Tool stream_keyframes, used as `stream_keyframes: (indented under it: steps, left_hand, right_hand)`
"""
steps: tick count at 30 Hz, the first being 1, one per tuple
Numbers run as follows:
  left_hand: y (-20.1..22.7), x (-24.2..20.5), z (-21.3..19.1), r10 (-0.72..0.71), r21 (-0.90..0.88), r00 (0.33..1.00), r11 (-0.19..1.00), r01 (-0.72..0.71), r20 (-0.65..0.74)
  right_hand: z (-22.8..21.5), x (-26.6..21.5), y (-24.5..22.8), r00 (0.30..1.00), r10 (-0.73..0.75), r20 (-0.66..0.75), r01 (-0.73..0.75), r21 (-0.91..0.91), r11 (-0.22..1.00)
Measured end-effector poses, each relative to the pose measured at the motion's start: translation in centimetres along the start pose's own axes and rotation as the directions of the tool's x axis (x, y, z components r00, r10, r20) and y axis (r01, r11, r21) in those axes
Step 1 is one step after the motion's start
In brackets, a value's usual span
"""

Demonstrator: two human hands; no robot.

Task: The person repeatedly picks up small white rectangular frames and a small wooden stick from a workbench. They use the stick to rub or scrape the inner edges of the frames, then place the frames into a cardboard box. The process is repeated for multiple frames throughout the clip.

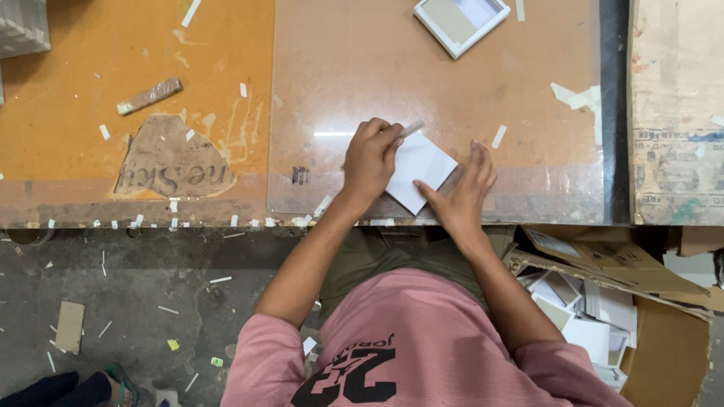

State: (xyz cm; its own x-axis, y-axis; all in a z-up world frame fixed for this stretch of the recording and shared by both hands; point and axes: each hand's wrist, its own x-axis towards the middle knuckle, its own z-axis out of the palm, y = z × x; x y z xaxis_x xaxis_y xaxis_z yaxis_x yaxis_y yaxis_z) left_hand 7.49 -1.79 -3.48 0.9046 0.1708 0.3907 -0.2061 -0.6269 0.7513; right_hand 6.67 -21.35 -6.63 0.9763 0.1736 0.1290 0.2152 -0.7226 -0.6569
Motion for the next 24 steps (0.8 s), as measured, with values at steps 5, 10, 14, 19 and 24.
stream_keyframes:
  steps: [5,10,14,19,24]
  left_hand:
    - [-2.2,1.1,3.9,0.126,0.371,0.983,0.914,-0.168,0.135]
    - [-0.9,-2.9,3.8,0.218,0.242,0.922,0.922,-0.303,0.32]
    - [0.1,-9.4,-1.3,0.143,0.115,0.9,0.972,-0.207,0.412]
    - [-1.3,-8.5,-4.3,-0.071,0.164,0.982,0.986,0.043,0.173]
    - [-1.8,-0.9,3.7,0.122,0.345,0.985,0.925,-0.156,0.118]
  right_hand:
    - [-0.5,-0.5,-0.7,0.964,0.073,0.257,-0.063,-0.049,0.997]
    - [1.2,-1.1,0.0,0.996,0.013,0.092,-0.029,0.181,0.983]
    - [0.9,-1.1,0.9,0.989,-0.125,0.081,0.12,0.062,0.991]
    - [0.8,-1.1,1.7,0.964,-0.145,0.223,0.147,0.008,0.989]
    - [1.6,-0.9,2.8,0.968,-0.199,0.155,0.185,0.104,0.977]
